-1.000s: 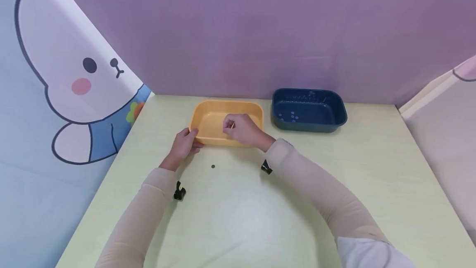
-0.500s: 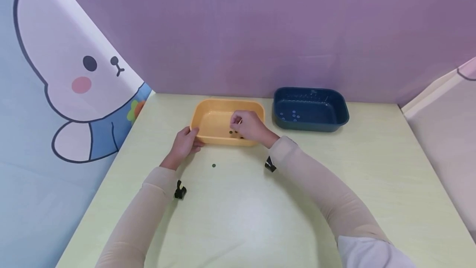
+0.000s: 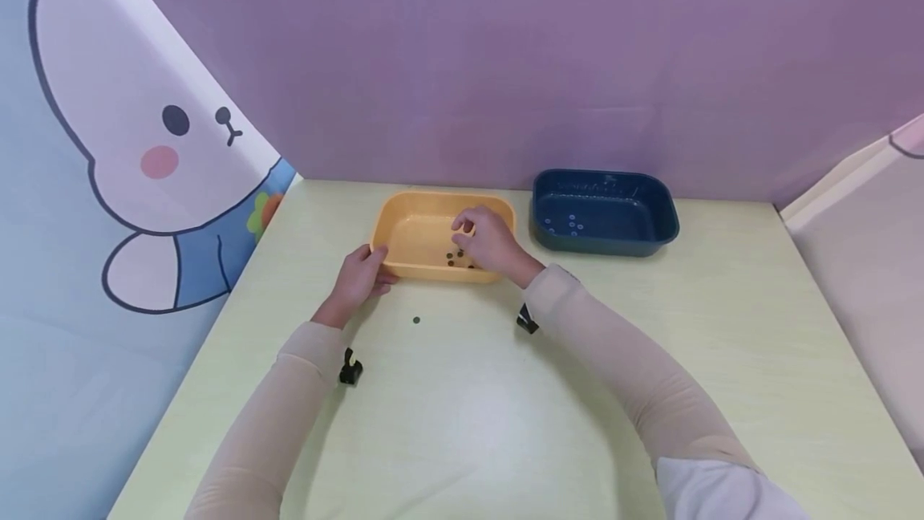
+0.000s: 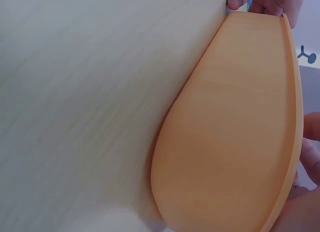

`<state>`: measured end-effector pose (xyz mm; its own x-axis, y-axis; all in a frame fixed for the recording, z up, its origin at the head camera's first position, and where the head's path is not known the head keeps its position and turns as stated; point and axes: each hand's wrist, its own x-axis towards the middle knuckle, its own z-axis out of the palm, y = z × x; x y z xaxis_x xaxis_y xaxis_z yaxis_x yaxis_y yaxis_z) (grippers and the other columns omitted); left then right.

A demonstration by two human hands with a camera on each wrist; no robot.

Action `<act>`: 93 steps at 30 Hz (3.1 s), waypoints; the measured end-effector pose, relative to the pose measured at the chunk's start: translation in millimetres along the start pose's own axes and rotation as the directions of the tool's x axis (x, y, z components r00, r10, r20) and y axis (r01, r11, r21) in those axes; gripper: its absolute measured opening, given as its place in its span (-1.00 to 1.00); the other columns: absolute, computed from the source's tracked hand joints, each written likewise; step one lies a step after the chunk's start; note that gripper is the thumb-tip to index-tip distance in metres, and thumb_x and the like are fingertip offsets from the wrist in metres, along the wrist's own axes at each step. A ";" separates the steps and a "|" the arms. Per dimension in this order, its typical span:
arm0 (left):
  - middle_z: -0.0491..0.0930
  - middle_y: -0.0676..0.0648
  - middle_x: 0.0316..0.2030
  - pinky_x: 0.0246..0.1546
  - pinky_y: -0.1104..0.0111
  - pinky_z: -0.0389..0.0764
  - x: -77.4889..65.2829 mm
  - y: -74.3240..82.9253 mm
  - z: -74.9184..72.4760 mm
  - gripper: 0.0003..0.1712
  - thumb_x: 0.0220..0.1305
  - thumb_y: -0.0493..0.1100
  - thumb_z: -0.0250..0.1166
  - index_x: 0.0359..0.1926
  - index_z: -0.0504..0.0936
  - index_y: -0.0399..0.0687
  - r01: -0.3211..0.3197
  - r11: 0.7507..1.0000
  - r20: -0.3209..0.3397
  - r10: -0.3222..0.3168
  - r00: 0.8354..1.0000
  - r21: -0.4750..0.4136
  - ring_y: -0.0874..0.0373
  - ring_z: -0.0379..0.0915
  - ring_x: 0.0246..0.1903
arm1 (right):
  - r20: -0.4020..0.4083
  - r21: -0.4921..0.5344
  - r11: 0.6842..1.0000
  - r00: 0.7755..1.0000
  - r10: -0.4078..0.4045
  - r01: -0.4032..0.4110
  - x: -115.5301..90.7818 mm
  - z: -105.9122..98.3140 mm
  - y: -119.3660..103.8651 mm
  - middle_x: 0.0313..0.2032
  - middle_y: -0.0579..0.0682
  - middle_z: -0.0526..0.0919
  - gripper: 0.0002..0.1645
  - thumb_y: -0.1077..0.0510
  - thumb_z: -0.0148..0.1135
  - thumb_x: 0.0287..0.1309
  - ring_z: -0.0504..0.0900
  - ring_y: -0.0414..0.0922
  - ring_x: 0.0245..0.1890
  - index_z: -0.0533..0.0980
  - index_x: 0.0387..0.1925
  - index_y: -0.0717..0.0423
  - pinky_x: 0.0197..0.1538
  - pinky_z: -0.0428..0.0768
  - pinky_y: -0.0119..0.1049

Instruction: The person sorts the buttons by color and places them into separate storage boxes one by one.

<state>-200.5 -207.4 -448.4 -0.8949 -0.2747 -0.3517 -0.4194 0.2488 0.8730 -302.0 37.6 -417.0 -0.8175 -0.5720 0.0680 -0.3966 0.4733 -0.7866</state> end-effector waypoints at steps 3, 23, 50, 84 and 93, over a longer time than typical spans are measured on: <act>0.60 -0.23 -0.07 -0.17 0.31 0.70 -0.4 1.0 0.1 -0.36 0.55 0.20 -0.07 0.38 0.32 -0.14 -0.003 1.000 0.005 0.003 1.000 0.005 0.01 0.62 -0.16 | -0.020 -0.024 1.000 1.000 -0.010 0.009 0.1 -0.5 -0.5 -0.23 0.03 0.48 -0.92 0.19 0.32 0.33 0.47 -0.05 -0.31 0.60 -0.17 0.09 -0.27 0.48 -0.26; 0.62 -0.23 -0.09 -0.19 0.34 0.70 0.7 0.6 0.9 -0.35 0.55 0.22 -0.07 0.37 0.33 -0.15 0.009 1.000 -0.006 -0.009 1.000 0.016 0.03 0.64 -0.18 | 0.095 -0.056 0.976 0.974 -0.204 0.210 -22.7 16.0 -29.1 -0.26 -0.06 0.60 -0.87 0.25 0.31 0.31 0.54 -0.13 -0.34 0.65 -0.13 0.20 -0.25 0.56 -0.33; 0.62 -0.23 -0.10 -0.18 0.30 0.71 1.0 -1.8 -0.3 -0.34 0.53 0.22 -0.04 0.36 0.35 -0.17 -0.014 1.000 -0.007 0.014 1.000 -0.012 0.01 0.65 -0.17 | 0.304 -0.383 0.729 0.823 -0.481 0.568 -51.1 53.7 -38.7 -0.30 -0.14 0.61 -0.84 0.25 0.22 0.31 0.51 -0.26 -0.37 0.70 -0.21 0.03 -0.34 0.47 -0.47; 0.61 -0.23 -0.09 -0.17 0.29 0.70 -2.8 2.9 -1.5 -0.34 0.53 0.22 -0.05 0.39 0.33 -0.14 -0.001 1.000 -0.005 0.001 1.000 -0.018 0.01 0.63 -0.17 | 0.491 -0.399 0.731 0.803 -0.339 0.553 -49.5 67.1 -39.8 -0.28 -0.17 0.65 -0.85 0.16 0.24 0.37 0.54 -0.29 -0.32 0.71 -0.17 -0.05 -0.27 0.49 -0.46; 0.63 -0.23 -0.11 -0.21 0.31 0.70 -1.8 1.4 -1.9 -0.35 0.52 0.20 -0.04 0.37 0.35 -0.16 -0.012 1.000 -0.001 0.012 1.000 -0.025 0.04 0.64 -0.20 | 0.519 -0.400 0.713 0.784 -0.341 0.575 -47.6 69.1 -39.0 -0.31 -0.17 0.63 -0.85 0.17 0.25 0.36 0.50 -0.27 -0.36 0.72 -0.18 -0.06 -0.29 0.47 -0.45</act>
<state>-199.2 -208.3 -445.9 -0.8997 -0.2725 -0.3410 -0.4048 0.2286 0.8854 -218.8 0.1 -432.0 -0.2886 -0.9574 0.0030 -0.9205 0.2766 -0.2761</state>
